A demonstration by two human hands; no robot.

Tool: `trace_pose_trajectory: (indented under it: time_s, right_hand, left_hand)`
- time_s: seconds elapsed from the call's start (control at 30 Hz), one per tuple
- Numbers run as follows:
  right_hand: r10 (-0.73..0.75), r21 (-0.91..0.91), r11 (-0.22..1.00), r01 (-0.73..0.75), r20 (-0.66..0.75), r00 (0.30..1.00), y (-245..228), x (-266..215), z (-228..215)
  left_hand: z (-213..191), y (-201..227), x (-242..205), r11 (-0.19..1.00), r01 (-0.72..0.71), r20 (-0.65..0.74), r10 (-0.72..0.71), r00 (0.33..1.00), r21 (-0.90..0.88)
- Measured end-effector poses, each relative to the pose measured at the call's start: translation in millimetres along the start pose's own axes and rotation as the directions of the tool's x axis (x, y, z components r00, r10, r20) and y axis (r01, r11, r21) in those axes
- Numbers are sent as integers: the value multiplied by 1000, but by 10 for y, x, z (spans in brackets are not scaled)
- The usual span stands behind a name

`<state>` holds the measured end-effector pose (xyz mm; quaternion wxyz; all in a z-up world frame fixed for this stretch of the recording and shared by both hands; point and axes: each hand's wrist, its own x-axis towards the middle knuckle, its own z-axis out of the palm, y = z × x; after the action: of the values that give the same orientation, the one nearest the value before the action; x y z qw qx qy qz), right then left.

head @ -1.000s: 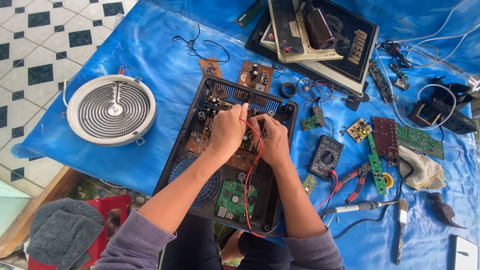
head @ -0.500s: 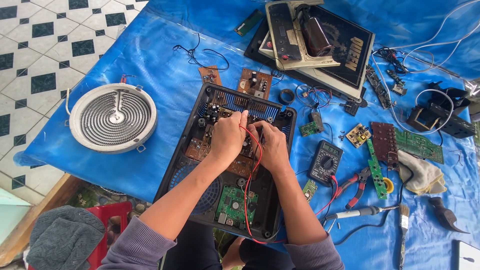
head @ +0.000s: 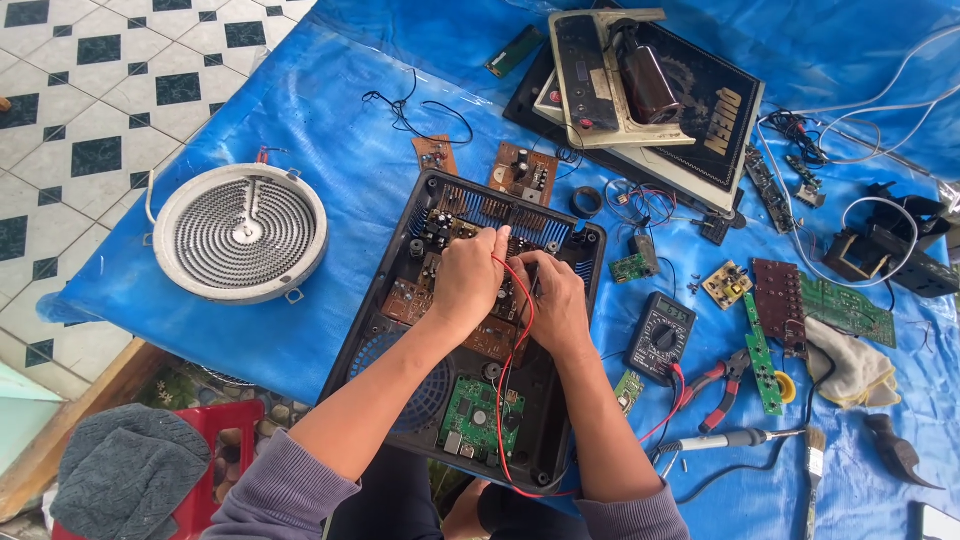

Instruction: Testing and adjusting components on a circuit board using multimeter probes.

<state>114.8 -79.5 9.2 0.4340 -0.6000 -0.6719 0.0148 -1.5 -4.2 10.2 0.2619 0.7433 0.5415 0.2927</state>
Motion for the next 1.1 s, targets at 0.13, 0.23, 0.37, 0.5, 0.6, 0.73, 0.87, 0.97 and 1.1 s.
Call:
trace_pose_trajectory:
  time_s: [0.13, 0.23, 0.37, 0.5, 0.6, 0.73, 0.87, 0.97, 1.1]
  right_hand:
    - [5, 14, 1000, -4, -48, 999, -64, 21, -5]
    - [28, 15, 1000, -27, -61, 998, -51, 13, -9]
    - [53, -2, 999, -53, -64, 997, -76, 43, -29]
    - [87, 11, 996, -86, -43, 995, -93, 46, -40]
    - [80, 4, 997, -80, -36, 996, -95, 48, -31]
    - [102, 30, 995, -100, -49, 994, -88, 43, -40]
    - [102, 11, 995, -102, -38, 994, -33, 4, -9]
    - [94, 3, 996, -94, -17, 995, -29, -5, -2]
    - [83, -1, 997, -83, -17, 996, -69, 36, -18]
  left_hand:
    - [-22, -14, 7, 1000, -21, 27, 21, 999, -7]
    - [14, -54, 20, 999, -54, 51, 54, 997, -9]
    - [-25, -109, 67, 998, -59, 57, 60, 997, -22]
    - [-133, -113, 51, 996, -32, 89, 40, 995, -85]
    - [-80, -140, 99, 994, -41, 85, 49, 995, -100]
    - [-171, -79, 66, 993, -52, 94, 63, 994, -108]
    - [-171, -106, 62, 992, -48, 99, 60, 993, -121]
    - [-160, -127, 54, 990, -41, 104, 55, 993, -132]
    - [-177, -114, 57, 988, -57, 103, 72, 992, -146]
